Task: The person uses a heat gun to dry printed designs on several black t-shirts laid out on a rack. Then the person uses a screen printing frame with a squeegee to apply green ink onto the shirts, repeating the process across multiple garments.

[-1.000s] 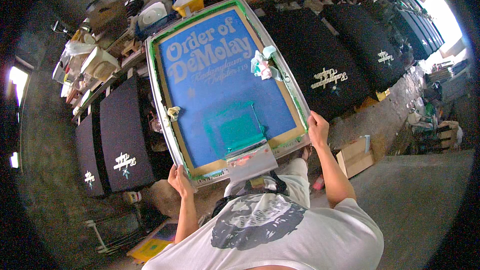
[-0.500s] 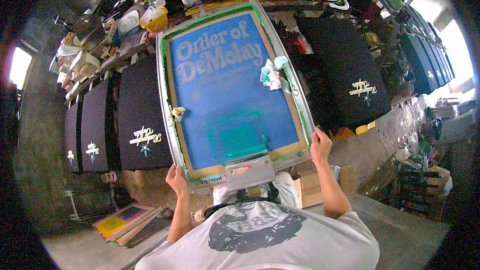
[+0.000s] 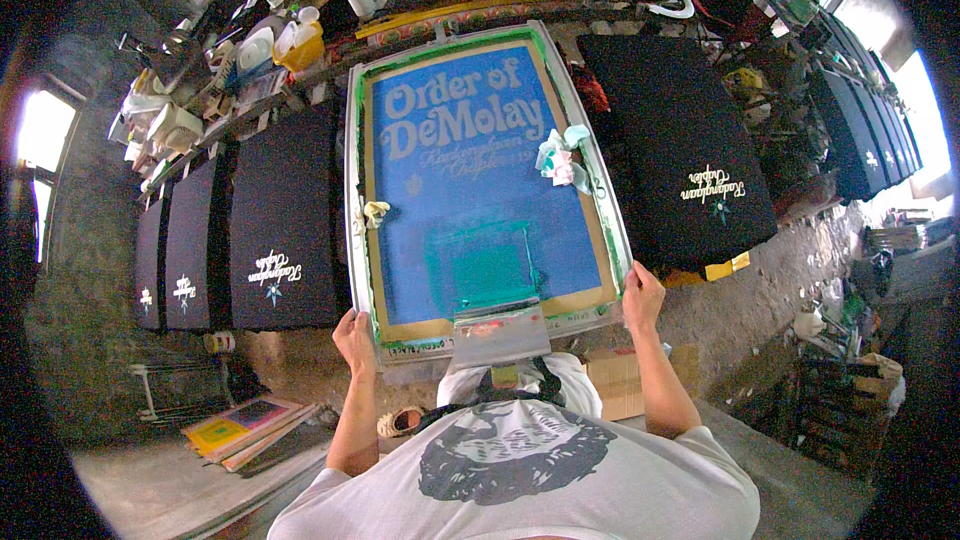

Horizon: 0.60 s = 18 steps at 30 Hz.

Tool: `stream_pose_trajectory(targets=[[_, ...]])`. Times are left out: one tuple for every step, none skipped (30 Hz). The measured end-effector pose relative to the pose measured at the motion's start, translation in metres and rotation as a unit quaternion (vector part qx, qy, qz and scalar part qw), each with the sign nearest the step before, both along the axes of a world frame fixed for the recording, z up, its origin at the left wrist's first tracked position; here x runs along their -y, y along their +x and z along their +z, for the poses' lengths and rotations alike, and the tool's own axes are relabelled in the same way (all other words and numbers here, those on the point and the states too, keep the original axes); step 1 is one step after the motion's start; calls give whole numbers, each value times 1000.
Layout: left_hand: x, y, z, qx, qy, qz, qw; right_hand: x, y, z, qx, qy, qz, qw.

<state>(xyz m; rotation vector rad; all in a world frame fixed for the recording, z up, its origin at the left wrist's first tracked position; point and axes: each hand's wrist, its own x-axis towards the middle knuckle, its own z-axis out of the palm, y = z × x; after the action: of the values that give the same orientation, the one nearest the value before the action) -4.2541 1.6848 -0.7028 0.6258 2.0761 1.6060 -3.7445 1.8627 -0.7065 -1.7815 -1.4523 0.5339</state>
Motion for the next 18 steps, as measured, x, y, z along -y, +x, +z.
stream_pose_trajectory(targets=[[-3,3,2,-2,2,2,1000,0,1,1,3,-4,0,1000],[-6,5,4,-5,4,5,1000,-1,2,0,-1,-3,-1,1000],[-9,7,8,-4,-7,3,1000,-2,2,1,-5,-3,-4,1000],[-13,8,12,-3,-17,2,1000,-2,2,1,-10,-2,-7,1000],[-16,9,16,-2,-27,0,1000,-3,1,2,-18,-5,-9,1000],[-18,6,19,-12,-33,-6,999,-4,-6,11,-27,-8,-10,1000],[-20,3,21,-22,-39,-12,999,-6,-11,15,-37,-10,-11,999],[-22,0,22,-32,-45,-18,998,-9,-12,13,-37,-7,-6,999],[-25,-2,20,-47,-42,-11,998,-13,-14,13,-36,-3,0,999],[-30,-3,16,-62,-40,-3,997,-16,-15,13,-35,2,6,999],[-33,-5,14,-78,-37,5,996,-19,-16,13,-39,-7,11,999],[-38,-4,18,-102,-54,-8,993,-22,-17,17,-43,-16,12,999],[-41,-4,24,-125,-70,-21,989,-24,-17,19,-47,-24,14,999],[-43,-4,29,-149,-86,-34,984,-27,-17,14,-35,-15,15,999],[-43,-4,33,-147,-108,-39,982,-29,-17,10,-23,-6,15,1000],[-44,-5,37,-146,-129,-44,980,-31,-15,6,-11,3,16,1000],[-45,-6,38,-144,-150,-50,977,-30,-12,3,-3,6,15,1000],[-44,-8,34,-147,-149,-48,977,-27,-13,3,5,9,17,1000]])
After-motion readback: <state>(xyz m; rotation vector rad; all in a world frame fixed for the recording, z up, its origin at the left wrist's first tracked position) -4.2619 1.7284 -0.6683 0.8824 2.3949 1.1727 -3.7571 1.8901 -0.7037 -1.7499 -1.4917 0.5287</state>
